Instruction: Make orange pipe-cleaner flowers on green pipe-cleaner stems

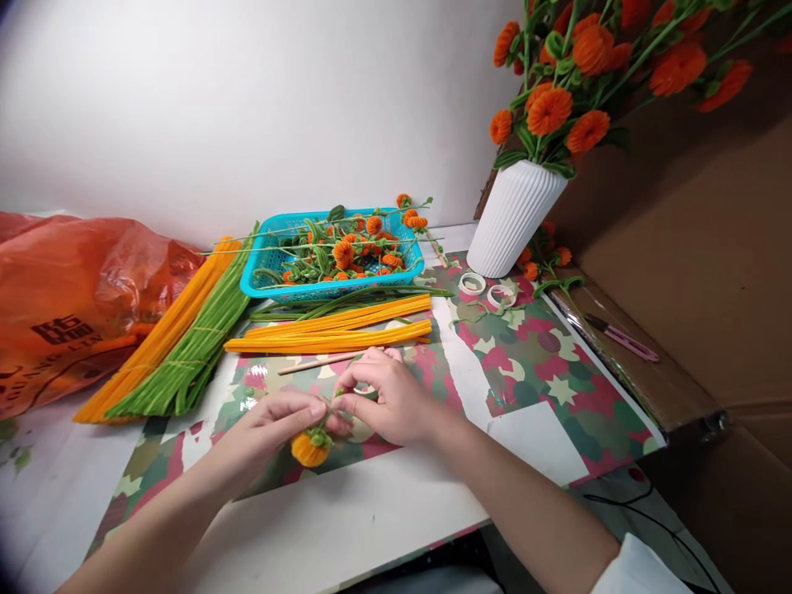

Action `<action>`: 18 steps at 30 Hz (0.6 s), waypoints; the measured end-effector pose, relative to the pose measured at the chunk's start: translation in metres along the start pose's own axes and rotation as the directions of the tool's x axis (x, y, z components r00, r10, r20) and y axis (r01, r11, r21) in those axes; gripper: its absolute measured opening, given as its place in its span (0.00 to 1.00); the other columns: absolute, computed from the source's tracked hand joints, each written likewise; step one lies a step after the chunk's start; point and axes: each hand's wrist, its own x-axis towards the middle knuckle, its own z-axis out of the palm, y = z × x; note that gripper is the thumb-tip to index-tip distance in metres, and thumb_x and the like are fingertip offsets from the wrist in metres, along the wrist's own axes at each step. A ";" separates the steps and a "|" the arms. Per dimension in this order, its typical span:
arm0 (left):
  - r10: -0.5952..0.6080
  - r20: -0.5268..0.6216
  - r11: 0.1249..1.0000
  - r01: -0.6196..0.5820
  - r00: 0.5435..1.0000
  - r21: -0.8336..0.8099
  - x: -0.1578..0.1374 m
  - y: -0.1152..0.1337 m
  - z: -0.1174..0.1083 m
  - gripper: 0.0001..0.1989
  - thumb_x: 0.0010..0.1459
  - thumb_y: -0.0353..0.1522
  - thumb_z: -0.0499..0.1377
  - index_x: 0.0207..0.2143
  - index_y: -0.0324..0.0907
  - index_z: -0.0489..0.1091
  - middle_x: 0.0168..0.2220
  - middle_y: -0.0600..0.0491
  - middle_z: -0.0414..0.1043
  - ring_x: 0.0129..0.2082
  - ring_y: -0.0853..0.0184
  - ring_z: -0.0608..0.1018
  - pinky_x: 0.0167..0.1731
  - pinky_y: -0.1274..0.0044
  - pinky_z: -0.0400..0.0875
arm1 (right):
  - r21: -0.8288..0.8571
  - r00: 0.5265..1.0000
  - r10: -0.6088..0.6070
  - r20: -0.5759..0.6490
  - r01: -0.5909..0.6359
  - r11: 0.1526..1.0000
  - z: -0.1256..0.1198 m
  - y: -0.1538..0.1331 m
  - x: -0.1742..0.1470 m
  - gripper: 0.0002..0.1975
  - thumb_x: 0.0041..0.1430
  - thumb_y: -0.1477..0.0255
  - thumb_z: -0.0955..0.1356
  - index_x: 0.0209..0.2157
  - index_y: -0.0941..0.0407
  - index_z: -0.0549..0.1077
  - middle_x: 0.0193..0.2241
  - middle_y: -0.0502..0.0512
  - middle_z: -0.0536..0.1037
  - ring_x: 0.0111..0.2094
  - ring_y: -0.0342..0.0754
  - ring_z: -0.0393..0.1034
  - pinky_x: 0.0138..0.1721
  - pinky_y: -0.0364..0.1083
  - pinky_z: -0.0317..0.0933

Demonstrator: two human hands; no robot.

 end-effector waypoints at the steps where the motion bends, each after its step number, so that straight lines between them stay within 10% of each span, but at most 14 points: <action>1: 0.064 -0.098 0.990 -0.051 0.993 0.134 0.000 0.002 0.002 0.14 0.58 0.40 0.58 0.30 0.39 0.76 0.30 0.49 0.78 0.32 0.63 0.76 0.35 0.75 0.69 | -0.017 0.999 0.027 -0.021 -0.027 0.999 0.001 -0.001 0.001 0.07 0.60 0.74 0.68 0.27 0.56 0.69 0.29 0.47 0.74 0.35 0.44 0.63 0.44 0.49 0.50; 7: 0.322 -0.148 0.748 -0.155 0.935 0.646 -0.003 0.009 0.003 0.10 0.60 0.34 0.56 0.28 0.41 0.74 0.27 0.53 0.76 0.27 0.68 0.73 0.30 0.78 0.65 | -0.056 0.989 0.141 -0.052 -0.144 0.988 0.008 -0.003 0.001 0.07 0.59 0.75 0.68 0.27 0.55 0.70 0.29 0.47 0.76 0.36 0.45 0.63 0.44 0.50 0.50; 18: 0.022 0.053 0.988 -0.030 0.998 0.155 -0.007 0.008 -0.008 0.12 0.59 0.38 0.58 0.29 0.39 0.74 0.27 0.53 0.71 0.26 0.71 0.70 0.27 0.80 0.65 | -0.038 0.996 0.012 0.093 -0.008 0.999 -0.005 -0.002 -0.001 0.05 0.60 0.75 0.68 0.37 0.52 0.75 0.31 0.48 0.75 0.41 0.46 0.62 0.48 0.51 0.48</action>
